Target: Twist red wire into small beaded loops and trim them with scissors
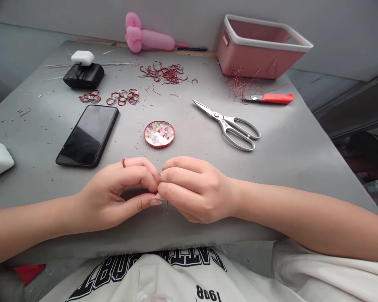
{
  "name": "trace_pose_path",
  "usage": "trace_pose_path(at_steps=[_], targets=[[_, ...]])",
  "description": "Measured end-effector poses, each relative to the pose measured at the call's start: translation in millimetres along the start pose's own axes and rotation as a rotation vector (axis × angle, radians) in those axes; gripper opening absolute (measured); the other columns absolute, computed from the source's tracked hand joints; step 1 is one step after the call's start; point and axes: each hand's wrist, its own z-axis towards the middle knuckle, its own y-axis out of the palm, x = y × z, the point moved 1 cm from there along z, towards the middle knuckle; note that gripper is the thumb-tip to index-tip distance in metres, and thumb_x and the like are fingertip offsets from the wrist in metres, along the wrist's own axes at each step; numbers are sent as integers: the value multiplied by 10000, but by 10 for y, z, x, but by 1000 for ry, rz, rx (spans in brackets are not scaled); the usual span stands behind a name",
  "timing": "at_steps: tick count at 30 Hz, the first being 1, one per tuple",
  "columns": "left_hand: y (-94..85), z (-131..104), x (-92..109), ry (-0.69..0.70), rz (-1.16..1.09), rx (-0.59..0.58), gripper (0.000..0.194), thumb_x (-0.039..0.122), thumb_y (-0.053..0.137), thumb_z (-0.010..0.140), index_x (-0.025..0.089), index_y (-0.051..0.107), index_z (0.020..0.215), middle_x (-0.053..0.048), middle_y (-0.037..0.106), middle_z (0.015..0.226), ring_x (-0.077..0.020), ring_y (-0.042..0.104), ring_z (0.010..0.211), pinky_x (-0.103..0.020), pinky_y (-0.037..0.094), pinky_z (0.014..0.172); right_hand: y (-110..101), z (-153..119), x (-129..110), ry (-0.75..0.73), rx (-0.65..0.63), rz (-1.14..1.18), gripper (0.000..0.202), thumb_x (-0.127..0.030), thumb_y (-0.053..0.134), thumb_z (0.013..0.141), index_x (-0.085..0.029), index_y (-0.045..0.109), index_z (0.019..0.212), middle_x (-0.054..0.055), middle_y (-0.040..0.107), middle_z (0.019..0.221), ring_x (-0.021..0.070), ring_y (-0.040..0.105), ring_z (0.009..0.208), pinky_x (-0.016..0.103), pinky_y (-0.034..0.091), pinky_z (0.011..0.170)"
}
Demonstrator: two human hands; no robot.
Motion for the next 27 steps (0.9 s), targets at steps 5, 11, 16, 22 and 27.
trace_pose_path(at_steps=[5,11,16,22,27], targets=[[11,-22,4,84,262,2,93,130,573,907,170,613,833,-23,656,797,-116,597,723,-234,506,713,2,-4,-8,34,-50,31,118,-41,511,911,-120,568,846,97,606,746,178,563,723,339,605,683],[22,-9,-1,19,323,18,97,124,585,841,200,586,782,37,667,721,-93,575,623,-209,456,644,16,9,-5,40,-68,52,143,-37,509,918,-100,585,814,116,635,749,179,571,734,347,612,690],[35,-22,3,-23,333,41,93,140,583,853,217,551,812,47,672,741,-102,590,644,-213,462,656,36,3,6,11,-54,-1,211,-30,552,898,-97,607,706,108,615,691,185,572,720,353,605,686],[63,-38,28,-53,216,65,123,99,548,855,216,531,823,48,648,745,-97,613,686,-217,502,703,15,6,28,-74,-77,-83,238,-33,544,903,-112,621,692,79,582,683,189,574,734,331,596,653],[49,-3,25,-209,-128,17,112,94,574,818,200,544,795,37,613,783,-96,647,744,-213,560,721,-9,35,37,-93,-89,-90,244,-28,518,913,-114,627,713,76,580,693,191,581,740,329,601,665]])
